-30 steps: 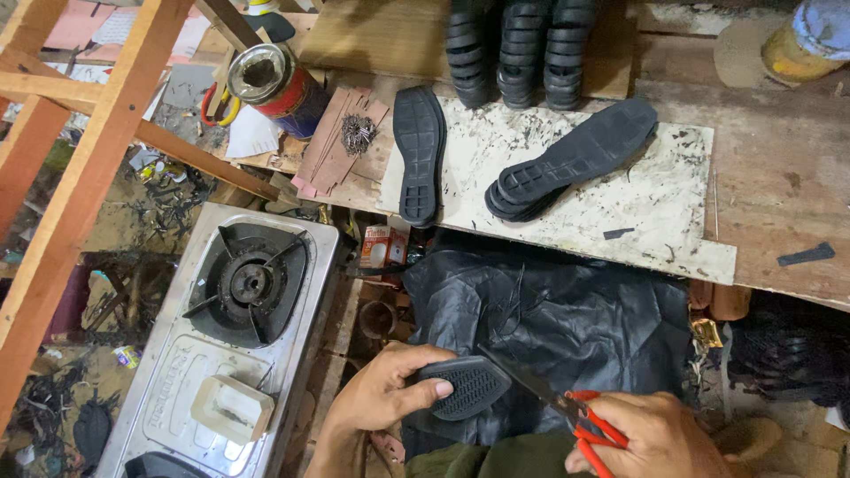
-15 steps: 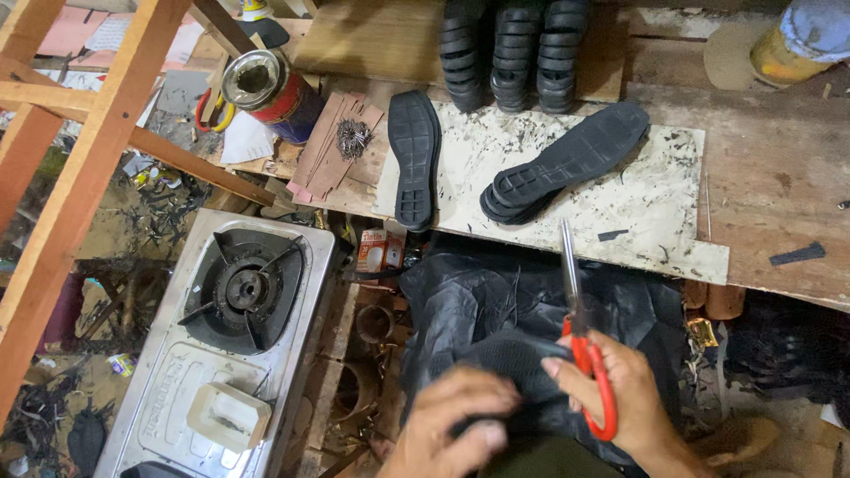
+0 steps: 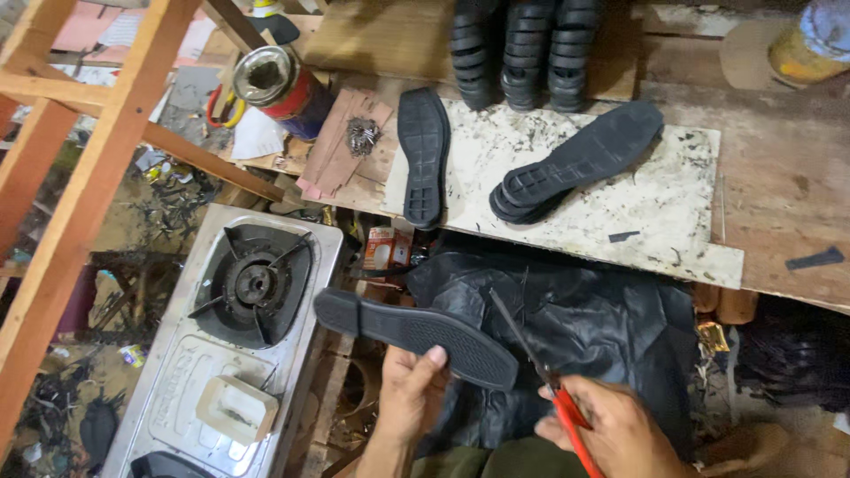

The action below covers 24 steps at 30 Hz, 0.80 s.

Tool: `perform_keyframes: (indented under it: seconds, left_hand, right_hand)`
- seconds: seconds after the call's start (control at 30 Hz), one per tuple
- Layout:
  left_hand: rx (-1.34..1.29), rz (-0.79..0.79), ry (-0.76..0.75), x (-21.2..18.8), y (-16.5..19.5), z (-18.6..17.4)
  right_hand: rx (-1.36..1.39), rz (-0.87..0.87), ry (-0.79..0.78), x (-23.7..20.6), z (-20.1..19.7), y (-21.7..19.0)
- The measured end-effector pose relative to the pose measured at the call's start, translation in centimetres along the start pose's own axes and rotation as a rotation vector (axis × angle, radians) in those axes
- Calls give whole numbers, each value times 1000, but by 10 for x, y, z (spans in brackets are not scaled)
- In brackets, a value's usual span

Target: The person uses red-handled shears to trim the edges of black rubber shoe soles. They hold each sole in the left hand and cut along the perimeter with the right hand, then place the trimmed sole on a stack on the workbench.

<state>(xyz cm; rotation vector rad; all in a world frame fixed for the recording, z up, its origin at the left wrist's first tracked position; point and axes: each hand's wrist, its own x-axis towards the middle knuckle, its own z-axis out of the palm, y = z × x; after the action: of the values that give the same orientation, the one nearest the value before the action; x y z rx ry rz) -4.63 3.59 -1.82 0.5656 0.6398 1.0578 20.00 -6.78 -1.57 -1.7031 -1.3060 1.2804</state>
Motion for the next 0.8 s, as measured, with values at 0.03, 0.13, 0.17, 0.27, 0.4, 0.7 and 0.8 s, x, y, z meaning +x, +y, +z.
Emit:
perform_keyframes:
  seconds: [0.03, 0.13, 0.17, 0.27, 0.4, 0.7, 0.8]
  left_hand:
    - [7, 24, 9, 2, 7, -2]
    - [28, 63, 53, 4, 20, -1]
    - [34, 72, 69, 4, 22, 0]
    - [23, 71, 30, 5, 23, 3]
    - [42, 49, 32, 3, 18, 3]
    - [21, 79, 39, -1, 16, -4]
    - [25, 91, 39, -1, 16, -4]
  right_hand:
    - [-71, 75, -20, -3, -6, -3]
    - [-208, -106, 32, -9, -11, -15]
    - [-241, -234, 71, -10, -11, -18]
    - [-271, -54, -11, -11, -10, -25]
    - [-265, -206, 64, -13, -10, -23]
    - [-265, -114, -33, -13, -10, -15]
    - [-271, -67, -27, -14, -10, -22]
